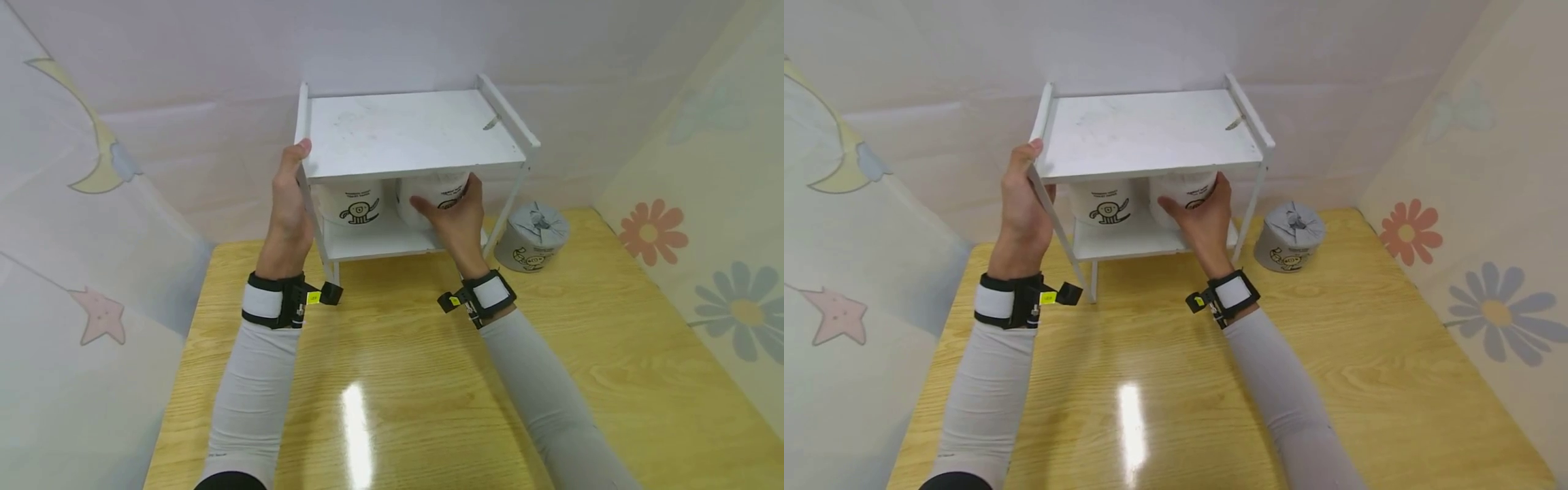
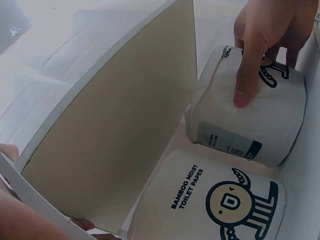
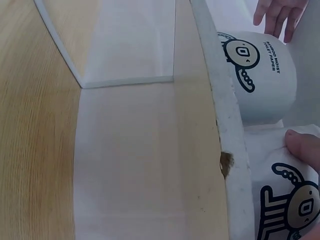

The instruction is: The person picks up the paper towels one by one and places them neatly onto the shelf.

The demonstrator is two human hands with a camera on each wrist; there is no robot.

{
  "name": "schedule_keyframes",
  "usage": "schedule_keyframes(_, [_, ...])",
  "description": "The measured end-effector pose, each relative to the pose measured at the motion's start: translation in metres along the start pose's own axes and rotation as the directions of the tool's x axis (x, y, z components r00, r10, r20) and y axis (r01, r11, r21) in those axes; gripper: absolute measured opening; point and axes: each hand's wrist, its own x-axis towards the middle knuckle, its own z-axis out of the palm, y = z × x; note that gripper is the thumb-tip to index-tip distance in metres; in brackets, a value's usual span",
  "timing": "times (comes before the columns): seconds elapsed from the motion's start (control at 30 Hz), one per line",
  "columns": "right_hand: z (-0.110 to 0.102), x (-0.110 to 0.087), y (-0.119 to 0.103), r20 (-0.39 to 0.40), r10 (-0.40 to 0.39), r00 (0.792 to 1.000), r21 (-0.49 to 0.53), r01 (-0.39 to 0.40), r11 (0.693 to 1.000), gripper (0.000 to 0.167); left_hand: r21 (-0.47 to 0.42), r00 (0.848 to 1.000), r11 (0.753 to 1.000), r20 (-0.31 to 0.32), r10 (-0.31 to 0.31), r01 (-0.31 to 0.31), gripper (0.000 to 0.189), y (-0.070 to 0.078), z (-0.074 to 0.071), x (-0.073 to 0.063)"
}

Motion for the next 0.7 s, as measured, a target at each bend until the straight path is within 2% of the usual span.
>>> schedule_keyframes(0.27, [0.010, 0.007, -0.007, -0.042, -0.024, 0.999, 0.008, 0.025, 1.000, 0.092, -0.017, 1.000, 1.000, -0.012, 0.000, 0.000, 0.056, 0.001, -0.001, -0.001])
schedule_keyframes(0.43, [0.000, 0.001, -0.019, 0.034, -0.014, 0.999, 0.043, 0.013, 0.999, 0.092, -0.011, 1.000, 1.000, -0.004, 0.000, 0.000, 0.057, 0.000, -0.001, -0.002])
schedule_keyframes(0.53, [-0.007, 0.002, -0.011, 0.086, 0.010, 0.996, 0.019, -0.011, 1.000, 0.095, -0.009, 1.000, 1.000, 0.001, 0.003, -0.003, 0.057, 0.000, 0.000, -0.002])
schedule_keyframes(0.7, [-0.015, 0.010, 0.006, 0.126, 0.041, 0.991, -0.009, -0.040, 0.999, 0.096, 0.008, 1.000, 1.000, 0.008, 0.007, -0.007, 0.057, 0.001, 0.002, -0.002])
